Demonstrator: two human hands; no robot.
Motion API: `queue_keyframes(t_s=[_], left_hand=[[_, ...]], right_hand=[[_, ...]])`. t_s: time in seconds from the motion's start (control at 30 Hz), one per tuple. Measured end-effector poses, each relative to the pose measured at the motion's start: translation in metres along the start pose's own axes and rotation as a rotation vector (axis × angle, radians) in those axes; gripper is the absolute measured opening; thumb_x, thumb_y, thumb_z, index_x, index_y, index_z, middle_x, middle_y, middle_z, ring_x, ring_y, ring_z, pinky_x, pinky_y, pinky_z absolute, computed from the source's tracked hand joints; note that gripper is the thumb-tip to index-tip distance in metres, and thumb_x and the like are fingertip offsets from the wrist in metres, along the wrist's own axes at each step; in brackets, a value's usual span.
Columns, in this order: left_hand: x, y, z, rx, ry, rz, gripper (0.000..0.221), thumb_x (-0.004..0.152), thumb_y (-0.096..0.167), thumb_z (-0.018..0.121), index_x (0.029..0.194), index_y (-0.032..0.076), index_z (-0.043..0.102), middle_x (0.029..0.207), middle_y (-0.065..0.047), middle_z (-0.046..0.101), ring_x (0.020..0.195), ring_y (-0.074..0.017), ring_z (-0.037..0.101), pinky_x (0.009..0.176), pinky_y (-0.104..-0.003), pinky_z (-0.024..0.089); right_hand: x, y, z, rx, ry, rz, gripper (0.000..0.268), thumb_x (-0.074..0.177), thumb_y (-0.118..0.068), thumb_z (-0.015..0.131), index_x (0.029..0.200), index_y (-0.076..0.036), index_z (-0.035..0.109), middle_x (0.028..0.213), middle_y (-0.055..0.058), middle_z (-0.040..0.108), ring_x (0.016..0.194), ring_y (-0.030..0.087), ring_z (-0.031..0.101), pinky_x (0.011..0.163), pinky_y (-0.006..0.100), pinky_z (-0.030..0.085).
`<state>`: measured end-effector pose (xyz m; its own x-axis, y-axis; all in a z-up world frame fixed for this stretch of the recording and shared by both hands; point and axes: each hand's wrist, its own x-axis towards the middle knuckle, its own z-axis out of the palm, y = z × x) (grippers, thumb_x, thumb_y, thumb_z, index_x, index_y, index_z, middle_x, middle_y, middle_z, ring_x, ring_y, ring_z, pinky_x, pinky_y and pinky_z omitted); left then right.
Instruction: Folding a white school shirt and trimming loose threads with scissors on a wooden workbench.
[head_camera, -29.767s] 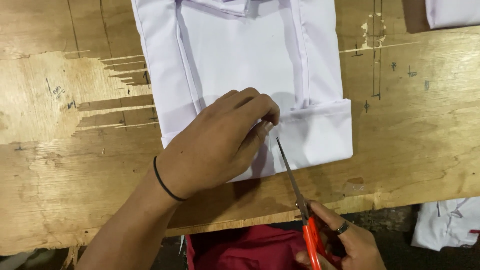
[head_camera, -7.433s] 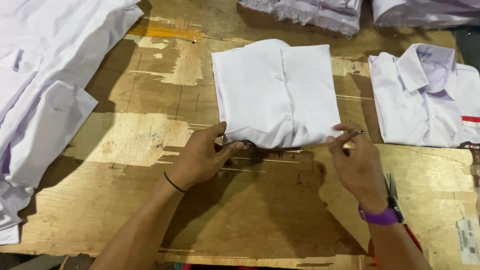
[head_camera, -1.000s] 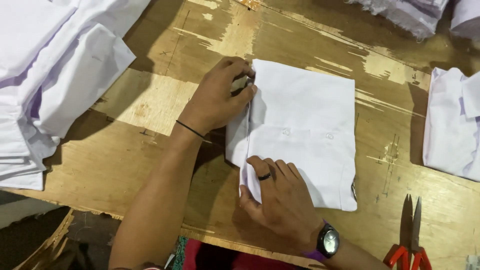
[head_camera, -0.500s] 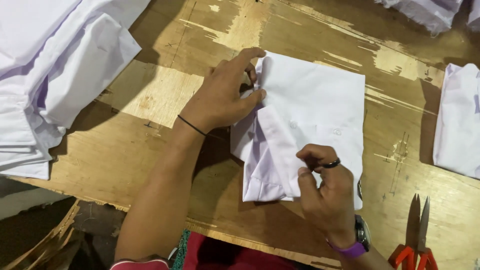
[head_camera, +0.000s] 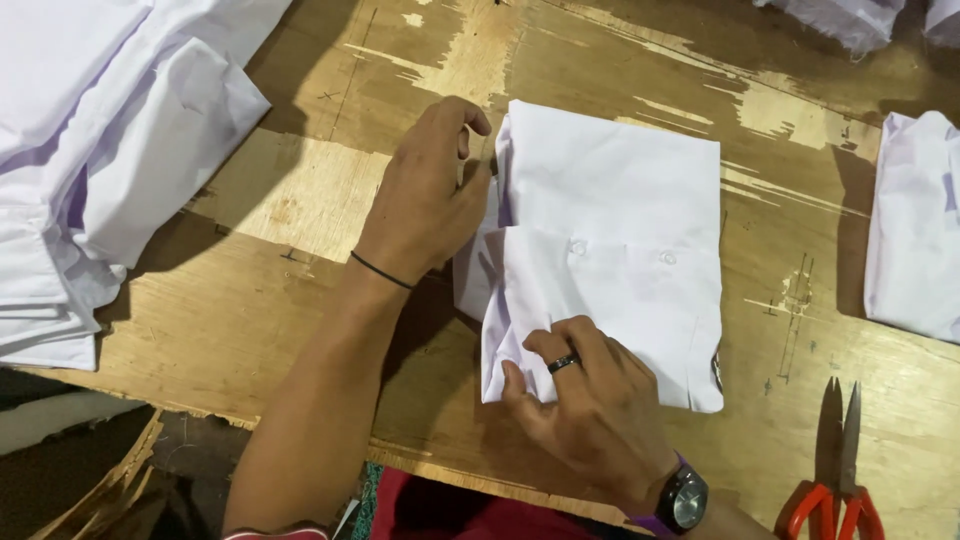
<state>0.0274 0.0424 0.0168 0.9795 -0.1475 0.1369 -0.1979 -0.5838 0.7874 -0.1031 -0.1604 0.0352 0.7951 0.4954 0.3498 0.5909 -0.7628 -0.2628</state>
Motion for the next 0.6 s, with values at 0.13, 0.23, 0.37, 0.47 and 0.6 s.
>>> queue_keyframes(t_s=[0.13, 0.23, 0.37, 0.47, 0.6], left_hand=[[-0.007, 0.039, -0.015, -0.068, 0.01, -0.199, 0.018, 0.097, 0.024, 0.061, 0.108, 0.013, 0.052, 0.068, 0.001, 0.053, 0.061, -0.016, 0.047, 0.055, -0.034, 0.039], [-0.02, 0.067, -0.028, -0.021, -0.274, -0.403, 0.049, 0.093, 0.051, 0.062, 0.122, 0.014, 0.049, 0.058, 0.004, 0.055, 0.05, -0.0114, 0.046, 0.045, -0.029, 0.036], [-0.027, 0.089, -0.034, -0.038, -0.46, -0.602, 0.073, 0.08, 0.061, 0.065, 0.135, 0.019, 0.042, 0.097, -0.006, 0.081, 0.072, -0.0213, 0.075, 0.067, -0.037, 0.056], [-0.028, 0.079, -0.032, -0.165, -0.453, -0.621, 0.07, 0.082, 0.048, 0.072, 0.136, 0.021, 0.037, 0.116, -0.014, 0.077, 0.088, -0.0237, 0.078, 0.074, -0.037, 0.062], [-0.028, 0.074, -0.033, -0.318, -0.416, -0.607, 0.067, 0.084, 0.034, 0.073, 0.136, 0.019, 0.035, 0.12, -0.014, 0.073, 0.092, -0.023, 0.077, 0.07, -0.035, 0.067]], right_hand=[[-0.01, 0.0, 0.002, -0.005, -0.08, 0.081, 0.015, 0.093, -0.008, 0.068, 0.105, -0.008, 0.061, 0.096, 0.007, 0.056, 0.063, 0.024, 0.055, 0.055, 0.038, 0.052], [-0.015, 0.001, 0.002, 0.024, -0.12, 0.131, 0.033, 0.084, -0.001, 0.072, 0.114, -0.008, 0.058, 0.102, 0.01, 0.054, 0.067, 0.027, 0.057, 0.055, 0.042, 0.055], [-0.017, -0.002, 0.004, -0.001, -0.057, 0.043, 0.038, 0.082, 0.006, 0.072, 0.116, -0.006, 0.059, 0.105, 0.014, 0.052, 0.072, 0.025, 0.058, 0.059, 0.039, 0.055], [-0.016, -0.003, 0.005, -0.013, -0.001, -0.084, 0.041, 0.078, 0.012, 0.07, 0.114, -0.004, 0.059, 0.105, 0.014, 0.053, 0.08, 0.028, 0.054, 0.064, 0.038, 0.053], [-0.011, -0.005, 0.007, -0.017, 0.044, -0.161, 0.027, 0.086, 0.009, 0.07, 0.104, -0.008, 0.061, 0.102, 0.011, 0.052, 0.076, 0.026, 0.049, 0.07, 0.038, 0.051]])
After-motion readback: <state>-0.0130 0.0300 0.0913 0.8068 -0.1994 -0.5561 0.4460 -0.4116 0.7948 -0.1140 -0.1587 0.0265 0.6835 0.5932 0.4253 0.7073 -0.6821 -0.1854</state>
